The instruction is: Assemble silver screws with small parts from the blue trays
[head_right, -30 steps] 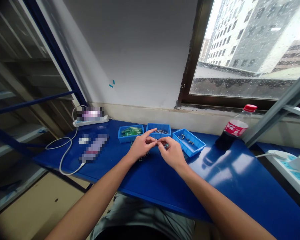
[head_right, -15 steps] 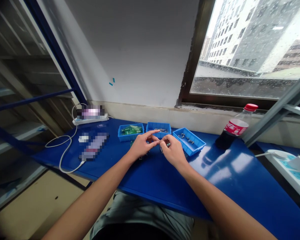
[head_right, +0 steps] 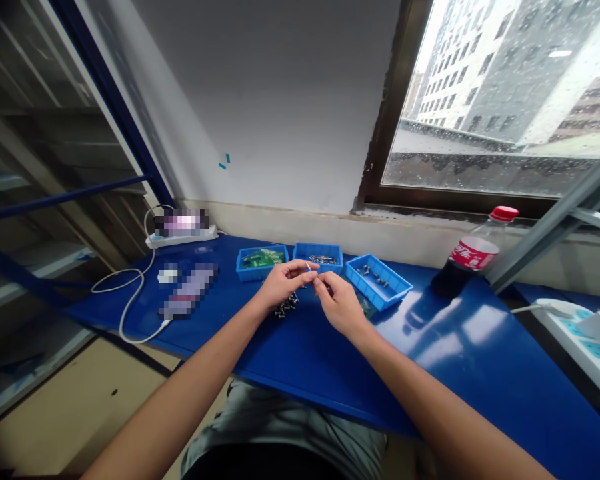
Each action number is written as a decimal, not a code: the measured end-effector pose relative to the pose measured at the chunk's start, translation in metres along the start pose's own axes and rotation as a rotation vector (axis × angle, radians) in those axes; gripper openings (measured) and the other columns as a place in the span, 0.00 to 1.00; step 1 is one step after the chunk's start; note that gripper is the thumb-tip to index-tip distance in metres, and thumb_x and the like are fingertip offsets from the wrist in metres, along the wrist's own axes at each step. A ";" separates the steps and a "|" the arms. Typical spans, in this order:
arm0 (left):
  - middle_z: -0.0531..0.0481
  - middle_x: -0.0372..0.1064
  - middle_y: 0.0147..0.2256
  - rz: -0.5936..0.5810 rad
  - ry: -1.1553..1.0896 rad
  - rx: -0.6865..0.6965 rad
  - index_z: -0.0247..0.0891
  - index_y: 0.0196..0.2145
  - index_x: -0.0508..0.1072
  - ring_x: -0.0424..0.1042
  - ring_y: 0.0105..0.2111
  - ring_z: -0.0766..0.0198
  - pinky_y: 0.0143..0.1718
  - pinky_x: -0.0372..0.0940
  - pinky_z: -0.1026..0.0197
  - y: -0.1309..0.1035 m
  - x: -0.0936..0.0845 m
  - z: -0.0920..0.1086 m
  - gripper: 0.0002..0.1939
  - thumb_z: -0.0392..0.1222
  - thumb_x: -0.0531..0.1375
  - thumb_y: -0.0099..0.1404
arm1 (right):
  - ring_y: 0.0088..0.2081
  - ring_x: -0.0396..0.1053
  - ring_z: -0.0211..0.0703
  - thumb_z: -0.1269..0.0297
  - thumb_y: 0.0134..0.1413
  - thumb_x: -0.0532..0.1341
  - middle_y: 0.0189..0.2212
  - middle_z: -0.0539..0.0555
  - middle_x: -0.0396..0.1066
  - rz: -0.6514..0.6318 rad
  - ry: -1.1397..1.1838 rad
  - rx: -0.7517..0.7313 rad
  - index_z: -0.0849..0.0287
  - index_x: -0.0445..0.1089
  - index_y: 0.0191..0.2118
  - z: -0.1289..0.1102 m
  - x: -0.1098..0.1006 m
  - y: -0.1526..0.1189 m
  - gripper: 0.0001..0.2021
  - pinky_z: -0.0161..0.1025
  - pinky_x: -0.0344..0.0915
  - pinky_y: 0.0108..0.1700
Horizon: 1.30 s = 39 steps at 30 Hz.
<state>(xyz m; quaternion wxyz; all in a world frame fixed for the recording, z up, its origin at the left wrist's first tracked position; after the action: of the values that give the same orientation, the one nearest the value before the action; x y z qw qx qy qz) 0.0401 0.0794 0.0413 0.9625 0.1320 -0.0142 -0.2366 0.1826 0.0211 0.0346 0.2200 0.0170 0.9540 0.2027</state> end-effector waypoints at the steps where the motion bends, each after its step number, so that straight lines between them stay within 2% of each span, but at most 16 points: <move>1: 0.38 0.79 0.50 -0.004 0.010 0.007 0.34 0.43 0.83 0.80 0.45 0.55 0.50 0.74 0.53 0.000 0.000 0.001 0.17 0.49 0.72 0.61 | 0.32 0.71 0.46 0.49 0.71 0.55 0.31 0.53 0.74 0.001 0.007 0.009 0.55 0.72 0.37 0.001 0.000 0.000 0.17 0.40 0.67 0.34; 5: 0.37 0.78 0.49 0.010 0.013 0.061 0.34 0.33 0.83 0.78 0.49 0.52 0.52 0.72 0.52 0.001 -0.003 0.003 0.15 0.50 0.73 0.59 | 0.32 0.71 0.47 0.48 0.70 0.56 0.32 0.54 0.75 0.022 -0.021 -0.001 0.55 0.73 0.37 0.000 -0.002 0.000 0.17 0.41 0.67 0.34; 9: 0.38 0.78 0.45 0.058 0.013 0.078 0.33 0.29 0.79 0.78 0.46 0.54 0.52 0.71 0.51 0.003 -0.008 0.001 0.18 0.52 0.75 0.55 | 0.32 0.71 0.47 0.49 0.69 0.57 0.32 0.54 0.75 0.045 -0.077 -0.039 0.55 0.74 0.37 -0.004 -0.003 0.000 0.17 0.41 0.67 0.34; 13: 0.40 0.77 0.43 0.103 0.053 0.087 0.33 0.27 0.75 0.77 0.43 0.56 0.50 0.71 0.52 0.004 -0.012 -0.002 0.20 0.52 0.76 0.54 | 0.32 0.71 0.46 0.49 0.69 0.57 0.33 0.54 0.75 0.047 -0.054 -0.045 0.55 0.74 0.38 -0.005 -0.003 0.000 0.16 0.41 0.67 0.33; 20: 0.41 0.76 0.41 0.133 0.163 0.110 0.34 0.27 0.75 0.76 0.43 0.56 0.49 0.71 0.54 0.004 -0.016 -0.001 0.20 0.54 0.75 0.55 | 0.31 0.71 0.45 0.49 0.69 0.58 0.34 0.54 0.76 0.032 -0.053 -0.054 0.55 0.74 0.39 -0.005 0.000 0.000 0.16 0.41 0.66 0.33; 28: 0.40 0.78 0.44 0.061 0.153 0.126 0.36 0.33 0.83 0.78 0.46 0.54 0.51 0.72 0.54 0.004 -0.010 0.001 0.17 0.54 0.73 0.59 | 0.28 0.72 0.45 0.44 0.68 0.57 0.34 0.55 0.78 -0.050 0.060 0.033 0.55 0.76 0.41 0.004 0.005 0.001 0.20 0.40 0.69 0.31; 33: 0.40 0.79 0.47 0.003 0.176 0.110 0.38 0.39 0.86 0.78 0.48 0.53 0.51 0.72 0.55 0.002 -0.005 0.004 0.16 0.54 0.70 0.63 | 0.25 0.69 0.43 0.41 0.63 0.62 0.31 0.54 0.78 -0.049 0.176 0.115 0.57 0.76 0.42 0.012 0.006 0.002 0.21 0.40 0.68 0.28; 36: 0.41 0.80 0.49 -0.005 0.186 0.073 0.37 0.43 0.85 0.78 0.46 0.55 0.46 0.73 0.57 0.001 -0.003 0.002 0.19 0.55 0.66 0.67 | 0.23 0.67 0.41 0.40 0.60 0.65 0.28 0.53 0.76 -0.017 0.234 0.170 0.57 0.76 0.42 0.019 0.004 0.003 0.22 0.38 0.64 0.25; 39: 0.41 0.81 0.46 0.038 0.191 0.015 0.36 0.46 0.83 0.79 0.44 0.55 0.40 0.72 0.60 0.002 -0.006 -0.001 0.22 0.58 0.61 0.71 | 0.24 0.69 0.43 0.40 0.58 0.66 0.27 0.53 0.76 0.053 0.232 0.183 0.57 0.76 0.40 0.021 -0.004 0.005 0.22 0.38 0.64 0.25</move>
<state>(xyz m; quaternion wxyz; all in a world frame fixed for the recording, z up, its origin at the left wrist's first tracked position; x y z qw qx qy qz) 0.0354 0.0841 0.0408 0.9628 0.1608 0.0735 -0.2045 0.1948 0.0330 0.0205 0.1003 0.0383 0.9868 0.1213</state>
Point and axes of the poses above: each hand's wrist, its own y-axis towards the middle knuckle, its own x-axis out of the palm, z = x × y, the point moved 7 cm from there along y, towards the middle knuckle
